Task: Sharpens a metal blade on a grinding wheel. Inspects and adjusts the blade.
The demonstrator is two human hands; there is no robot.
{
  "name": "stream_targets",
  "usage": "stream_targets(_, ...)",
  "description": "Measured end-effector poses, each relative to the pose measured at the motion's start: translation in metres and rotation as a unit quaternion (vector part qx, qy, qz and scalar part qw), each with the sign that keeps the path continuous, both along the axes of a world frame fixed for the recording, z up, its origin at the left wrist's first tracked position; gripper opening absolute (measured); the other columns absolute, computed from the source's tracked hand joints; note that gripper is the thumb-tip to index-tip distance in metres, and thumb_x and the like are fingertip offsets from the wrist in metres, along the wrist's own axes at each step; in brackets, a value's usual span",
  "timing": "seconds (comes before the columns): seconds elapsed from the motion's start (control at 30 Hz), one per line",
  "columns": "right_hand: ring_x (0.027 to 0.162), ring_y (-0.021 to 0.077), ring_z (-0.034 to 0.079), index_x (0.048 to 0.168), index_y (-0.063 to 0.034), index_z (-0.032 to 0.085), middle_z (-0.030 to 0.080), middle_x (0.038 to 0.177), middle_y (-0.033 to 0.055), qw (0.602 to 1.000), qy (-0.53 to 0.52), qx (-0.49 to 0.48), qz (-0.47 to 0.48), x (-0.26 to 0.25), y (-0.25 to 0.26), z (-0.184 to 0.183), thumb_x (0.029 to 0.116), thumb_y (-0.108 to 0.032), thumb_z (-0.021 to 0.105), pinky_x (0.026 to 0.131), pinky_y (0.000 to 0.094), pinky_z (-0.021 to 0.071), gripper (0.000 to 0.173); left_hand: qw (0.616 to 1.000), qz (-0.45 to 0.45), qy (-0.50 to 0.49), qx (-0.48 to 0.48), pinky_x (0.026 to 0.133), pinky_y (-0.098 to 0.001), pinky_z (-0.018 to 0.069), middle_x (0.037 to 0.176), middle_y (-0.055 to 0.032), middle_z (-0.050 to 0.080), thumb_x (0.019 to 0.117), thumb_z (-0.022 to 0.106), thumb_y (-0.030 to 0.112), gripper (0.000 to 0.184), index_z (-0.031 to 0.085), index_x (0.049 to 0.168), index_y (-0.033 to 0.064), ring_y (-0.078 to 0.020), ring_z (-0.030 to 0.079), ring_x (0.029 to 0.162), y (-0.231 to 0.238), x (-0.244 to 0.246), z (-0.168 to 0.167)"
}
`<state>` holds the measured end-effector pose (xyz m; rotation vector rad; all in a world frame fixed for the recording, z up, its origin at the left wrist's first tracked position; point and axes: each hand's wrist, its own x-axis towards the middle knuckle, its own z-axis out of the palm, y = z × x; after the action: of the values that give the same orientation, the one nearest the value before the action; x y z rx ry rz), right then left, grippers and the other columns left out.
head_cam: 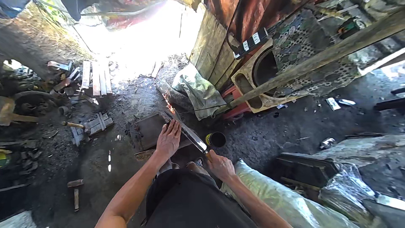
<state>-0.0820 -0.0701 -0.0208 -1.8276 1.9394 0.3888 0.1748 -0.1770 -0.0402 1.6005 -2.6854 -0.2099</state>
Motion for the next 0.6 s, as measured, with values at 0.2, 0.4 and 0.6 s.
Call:
stream_targets(0.2, 0.077, 0.0342, 0.075, 0.118, -0.014, 0.064, 0.073, 0.082, 0.012, 0.999, 0.014, 0.003, -0.028, -0.032, 0.055, 0.012, 0.0963, -0.035, 0.057, 0.063, 0.0535, 0.058, 0.031, 0.999, -0.042, 0.032, -0.013, 0.121, -0.0528, 0.0314, 0.161, -0.0055, 0.045, 0.0978, 0.046, 0.009, 0.055, 0.05, 0.153, 0.0113, -0.0241, 0.037, 0.152, 0.039, -0.033, -0.006)
stream_targets(0.4, 0.069, 0.0322, 0.073, 0.112, -0.0153, 0.065, 0.071, 0.075, 0.0095, 0.999, 0.035, -0.025, -0.02, -0.039, 0.071, 0.032, 0.0941, -0.034, 0.059, 0.057, 0.0514, 0.0568, 0.026, 0.996, -0.061, 0.059, -0.004, 0.122, -0.0536, 0.031, 0.16, -0.0049, 0.047, 0.0976, 0.048, 0.008, 0.055, 0.051, 0.152, 0.0123, -0.0231, 0.039, 0.151, 0.045, -0.037, 0.002)
stream_targets(0.6, 0.081, 0.0364, 0.074, 0.125, -0.0135, 0.061, 0.073, 0.087, 0.0136, 0.999, -0.023, 0.0, -0.024, 0.009, 0.009, 0.008, 0.0982, -0.033, 0.054, 0.067, 0.0558, 0.0579, 0.034, 0.999, -0.023, 0.018, -0.025, 0.122, -0.0544, 0.0288, 0.162, -0.0052, 0.044, 0.099, 0.048, 0.01, 0.054, 0.051, 0.152, 0.0112, -0.0222, 0.035, 0.153, -0.002, 0.005, 0.0)
